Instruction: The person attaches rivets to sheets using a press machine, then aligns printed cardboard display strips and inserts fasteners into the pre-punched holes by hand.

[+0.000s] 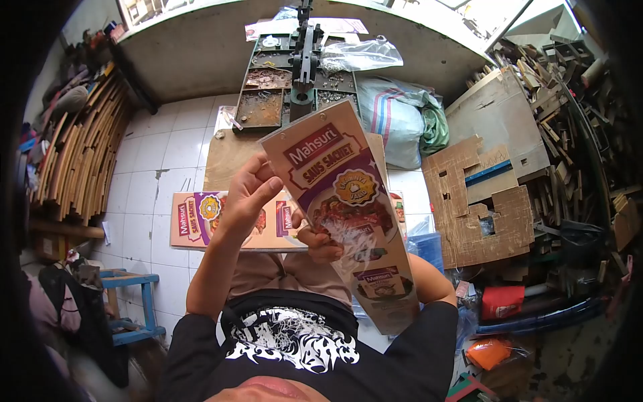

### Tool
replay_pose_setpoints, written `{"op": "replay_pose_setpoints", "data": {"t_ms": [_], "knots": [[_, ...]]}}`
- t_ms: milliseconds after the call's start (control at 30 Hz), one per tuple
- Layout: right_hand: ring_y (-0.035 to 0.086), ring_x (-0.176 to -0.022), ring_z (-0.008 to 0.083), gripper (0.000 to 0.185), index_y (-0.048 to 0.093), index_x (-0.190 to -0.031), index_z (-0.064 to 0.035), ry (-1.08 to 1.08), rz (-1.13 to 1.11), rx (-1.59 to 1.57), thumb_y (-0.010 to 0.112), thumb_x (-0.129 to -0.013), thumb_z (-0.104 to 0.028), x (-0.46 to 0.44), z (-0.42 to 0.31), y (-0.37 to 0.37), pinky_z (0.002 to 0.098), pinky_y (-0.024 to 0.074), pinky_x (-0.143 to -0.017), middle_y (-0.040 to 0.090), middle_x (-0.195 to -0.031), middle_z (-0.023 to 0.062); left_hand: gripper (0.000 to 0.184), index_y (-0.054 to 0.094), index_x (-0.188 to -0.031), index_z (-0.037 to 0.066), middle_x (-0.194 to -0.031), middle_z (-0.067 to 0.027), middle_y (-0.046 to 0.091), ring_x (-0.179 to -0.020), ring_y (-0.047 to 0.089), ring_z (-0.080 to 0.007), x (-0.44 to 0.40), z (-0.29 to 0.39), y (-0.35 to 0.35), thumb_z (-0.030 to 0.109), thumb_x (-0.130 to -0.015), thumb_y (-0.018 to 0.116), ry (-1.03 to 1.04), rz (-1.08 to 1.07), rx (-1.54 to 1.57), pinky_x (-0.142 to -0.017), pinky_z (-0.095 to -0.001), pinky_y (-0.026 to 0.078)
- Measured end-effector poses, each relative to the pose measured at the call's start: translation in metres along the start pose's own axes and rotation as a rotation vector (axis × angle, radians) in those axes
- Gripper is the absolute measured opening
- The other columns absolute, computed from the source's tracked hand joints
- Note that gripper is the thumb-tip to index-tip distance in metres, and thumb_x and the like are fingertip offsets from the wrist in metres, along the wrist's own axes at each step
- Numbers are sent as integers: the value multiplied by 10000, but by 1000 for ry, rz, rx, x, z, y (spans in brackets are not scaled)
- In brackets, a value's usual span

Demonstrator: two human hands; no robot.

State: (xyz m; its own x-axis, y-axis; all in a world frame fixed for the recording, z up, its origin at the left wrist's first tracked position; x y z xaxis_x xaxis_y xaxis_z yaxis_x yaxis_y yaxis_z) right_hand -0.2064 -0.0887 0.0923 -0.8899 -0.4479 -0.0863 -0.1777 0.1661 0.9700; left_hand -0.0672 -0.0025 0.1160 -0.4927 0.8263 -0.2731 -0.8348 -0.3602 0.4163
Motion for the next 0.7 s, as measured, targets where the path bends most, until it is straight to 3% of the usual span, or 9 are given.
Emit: {"op": "replay_pose_setpoints", "data": {"t_ms": [100, 167, 200, 233, 267, 367, 433, 567, 700], "knots": [[468, -619, 227, 994, 373, -1339, 116, 45, -106, -88, 521, -823, -721, -6, 10, 4, 310, 368, -561, 425, -821, 130, 382, 513, -1268, -62, -1117, -178, 681, -1009, 675, -204, 8, 7, 3, 95, -949, 651, -37, 47, -20, -881, -325, 554], [421, -571, 203, 847, 434, -1223, 49, 96, 43, -107, 499, -836, -703, -5, 20, 3, 298, 325, -534, 375, -731, 80, 327, 541, -1215, -65, -1075, -176, 694, -938, 695, -201, 14, 11, 5, 75, -941, 653, -36, 62, -9, -814, -312, 579], [530, -654, 282, 900, 457, -1254, 64, 62, 11, -191, 474, -834, -732, -7, 26, -7, 324, 414, -585, 477, -786, 149, 273, 570, -1162, -68, -1033, -174, 706, -867, 714, -198, 18, 12, 6, 55, -933, 655, -38, 76, 5, -747, -299, 605], [530, -654, 282, 900, 457, -1254, 64, 60, 8, -190, 474, -834, -732, -3, 28, -8, 324, 414, -585, 477, -786, 149, 273, 570, -1162, -68, -1033, -174, 706, -867, 714, -198, 22, 12, 8, 55, -933, 655, -38, 73, 1, -747, -299, 605], [576, -774, 318, 853, 449, -1307, 68, -77, 55, 43, 464, -891, -675, -4, 22, -3, 353, 476, -651, 522, -949, 205, 251, 573, -1142, -70, -1012, -175, 709, -827, 720, -201, 27, 15, 7, 40, -930, 649, -5, 103, -16, -703, -294, 613], [637, -995, 390, 773, 431, -1408, 45, -244, 53, 388, 444, -955, -580, 8, 5, -2, 438, 541, -845, 603, -1153, 284, 218, 576, -1112, -72, -978, -176, 713, -773, 726, -204, 40, 21, 1, 17, -924, 640, 52, 160, -48, -644, -286, 622], [609, -1123, 202, 570, 422, -1426, 34, -280, 698, 756, 386, -1053, -396, 67, -23, -55, 375, 507, -975, 605, -1273, 166, 205, 576, -1100, -72, -966, -176, 715, -760, 726, -204, 48, 24, -6, 9, -921, 636, 75, 197, -64, -629, -283, 621], [648, -1047, 186, 519, 491, -1374, 26, -294, 760, 1065, 379, -1064, -375, 121, -26, -25, 341, 495, -957, 662, -1173, 123, 172, 580, -1067, -66, -945, -172, 716, -745, 726, -197, 60, 28, -18, 6, -917, 626, 111, 272, -65, -617, -281, 621], [647, -915, 161, 391, 639, -1160, -2, -477, 1175, 1369, 452, -1053, -328, 202, -11, -38, 307, 509, -861, 687, -974, 92, 184, 582, -1069, -65, -941, -165, 713, -748, 723, -197, 75, 18, -35, 11, -909, 633, 113, 340, -46, -621, -290, 624]]}}
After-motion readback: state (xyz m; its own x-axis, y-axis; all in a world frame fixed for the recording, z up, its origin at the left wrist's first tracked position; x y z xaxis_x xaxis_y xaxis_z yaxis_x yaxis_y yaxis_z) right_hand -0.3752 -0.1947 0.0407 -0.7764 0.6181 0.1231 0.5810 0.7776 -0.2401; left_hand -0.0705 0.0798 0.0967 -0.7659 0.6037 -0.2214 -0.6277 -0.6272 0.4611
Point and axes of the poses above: each hand's wrist, its own x-axis away from the middle knuckle, its own y-axis out of the palm, z = x × y, the point moved 5 cm from there along -x, towards the middle knuckle
